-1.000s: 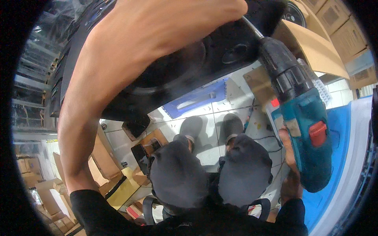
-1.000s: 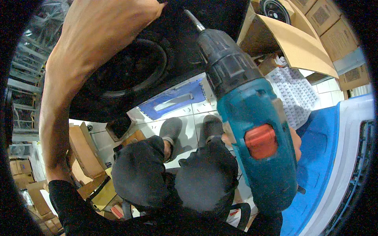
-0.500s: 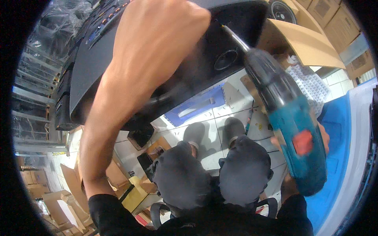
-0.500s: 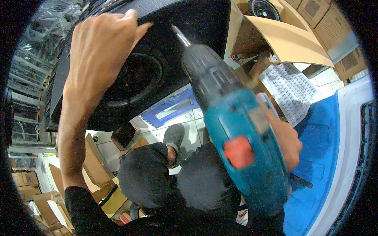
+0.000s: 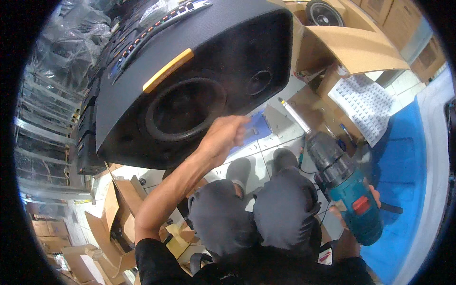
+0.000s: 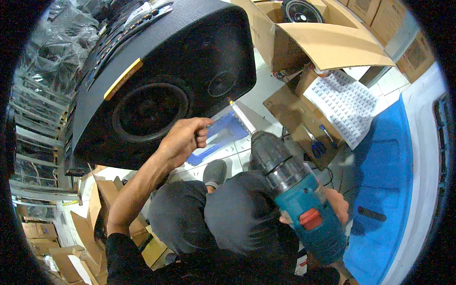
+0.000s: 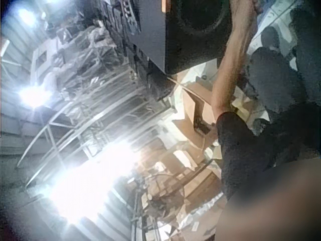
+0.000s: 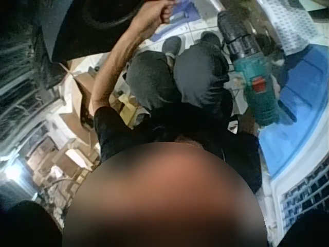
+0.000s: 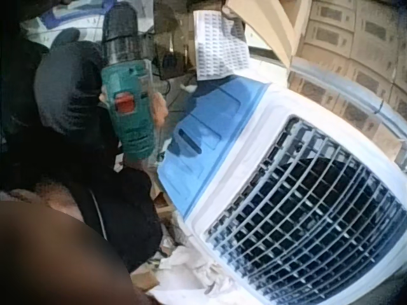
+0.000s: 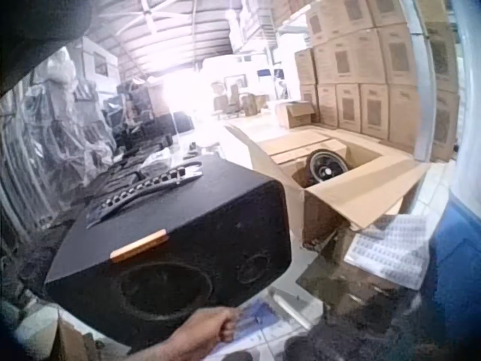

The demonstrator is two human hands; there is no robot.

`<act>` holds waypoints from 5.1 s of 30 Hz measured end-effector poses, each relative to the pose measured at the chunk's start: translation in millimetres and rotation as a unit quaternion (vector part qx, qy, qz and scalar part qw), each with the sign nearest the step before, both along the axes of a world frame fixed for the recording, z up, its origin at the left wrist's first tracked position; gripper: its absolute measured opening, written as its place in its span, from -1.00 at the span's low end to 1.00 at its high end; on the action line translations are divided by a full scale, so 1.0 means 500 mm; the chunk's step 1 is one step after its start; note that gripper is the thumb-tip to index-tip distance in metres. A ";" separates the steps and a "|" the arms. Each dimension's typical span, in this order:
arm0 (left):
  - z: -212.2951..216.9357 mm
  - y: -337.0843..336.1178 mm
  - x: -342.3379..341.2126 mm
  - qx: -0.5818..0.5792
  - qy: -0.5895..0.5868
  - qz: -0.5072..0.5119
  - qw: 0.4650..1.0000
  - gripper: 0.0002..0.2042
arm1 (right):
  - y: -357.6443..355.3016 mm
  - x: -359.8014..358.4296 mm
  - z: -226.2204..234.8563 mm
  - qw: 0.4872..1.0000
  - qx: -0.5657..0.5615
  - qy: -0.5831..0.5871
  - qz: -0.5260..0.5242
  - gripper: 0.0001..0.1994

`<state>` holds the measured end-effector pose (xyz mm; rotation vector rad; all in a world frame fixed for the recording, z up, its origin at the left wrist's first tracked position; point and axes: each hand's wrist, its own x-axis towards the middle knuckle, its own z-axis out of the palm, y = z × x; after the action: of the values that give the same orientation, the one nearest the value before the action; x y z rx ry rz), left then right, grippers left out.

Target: The person assembles a portable speaker by inserting a small speaker component, securing it with screws using a power drill, and applying a sticker. The person then moves the completed speaker to a row of similar units and handles another speaker component.

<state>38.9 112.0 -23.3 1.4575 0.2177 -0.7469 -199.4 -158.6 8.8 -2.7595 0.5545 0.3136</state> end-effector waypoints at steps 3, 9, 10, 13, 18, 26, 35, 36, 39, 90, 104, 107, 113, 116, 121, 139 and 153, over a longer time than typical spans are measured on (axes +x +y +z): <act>-0.028 -0.003 -0.001 -0.012 0.006 0.000 1.000 -0.73 | 0.023 0.038 0.034 0.984 0.046 0.135 -0.108 -0.08; 0.008 -0.024 0.006 -0.121 0.009 -0.044 0.992 -0.70 | 0.034 0.080 0.037 0.967 0.035 0.177 -0.182 -0.20; 0.015 -0.030 0.007 -0.127 -0.001 -0.049 0.991 -0.69 | 0.030 0.080 0.029 0.961 0.034 0.190 -0.199 -0.22; 0.025 -0.050 0.009 -0.135 -0.028 -0.043 0.989 -0.66 | 0.016 0.070 -0.004 0.941 0.025 0.217 -0.259 -0.28; 0.025 -0.077 0.004 -0.133 -0.035 -0.003 0.991 -0.64 | 0.021 0.033 -0.051 0.958 -0.020 0.089 -0.271 -0.43; 0.027 -0.077 0.002 -0.149 -0.029 0.012 0.988 -0.72 | 0.017 0.073 -0.043 0.945 -0.002 0.149 -0.291 -0.48; 0.039 -0.076 -0.006 -0.168 -0.037 -0.018 0.985 -0.75 | 0.025 0.027 -0.034 0.972 0.111 0.018 -0.206 -0.44; 0.040 -0.076 -0.007 -0.170 -0.037 -0.024 0.984 -0.75 | 0.024 0.027 -0.034 0.973 0.112 0.013 -0.199 -0.44; 0.040 -0.076 -0.007 -0.174 -0.048 -0.037 0.983 -0.74 | 0.028 0.034 -0.036 0.977 0.115 -0.003 -0.179 -0.46; 0.130 -0.200 0.090 -0.348 -0.123 0.119 0.922 -0.77 | -0.037 0.224 -0.015 0.898 0.112 -0.396 0.157 -0.33; 0.270 -0.118 0.098 0.554 -0.738 0.024 0.384 -0.80 | -0.019 0.222 -0.013 0.883 0.168 -0.411 0.149 -0.59; 0.271 -0.119 0.108 0.552 -0.751 -0.003 0.362 -0.85 | -0.018 0.229 0.006 0.875 0.153 -0.425 0.173 -0.63; 0.254 -0.120 0.111 0.534 -0.770 0.002 0.349 -0.88 | -0.002 0.242 0.017 0.858 0.159 -0.459 0.167 -0.71; 0.255 -0.119 0.110 0.529 -0.775 0.000 0.347 -0.87 | -0.004 0.241 0.017 0.872 0.121 -0.441 0.175 -0.72; 0.254 -0.120 0.110 0.520 -0.787 0.005 0.333 -0.87 | -0.006 0.244 0.003 0.864 0.159 -0.451 0.157 -0.73; 0.256 -0.114 0.120 0.509 -0.793 -0.003 0.335 -0.87 | -0.046 0.251 -0.043 0.912 -0.042 -0.384 0.136 -0.24; 0.100 -0.064 -0.027 0.077 -0.452 -0.127 0.879 -0.70 | -0.090 0.020 -0.184 0.905 0.078 -0.415 -0.048 -0.16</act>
<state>25.5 80.1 26.9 1.8615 -0.6594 -0.1835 -189.4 -203.7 -83.2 -2.3769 0.3956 -0.7785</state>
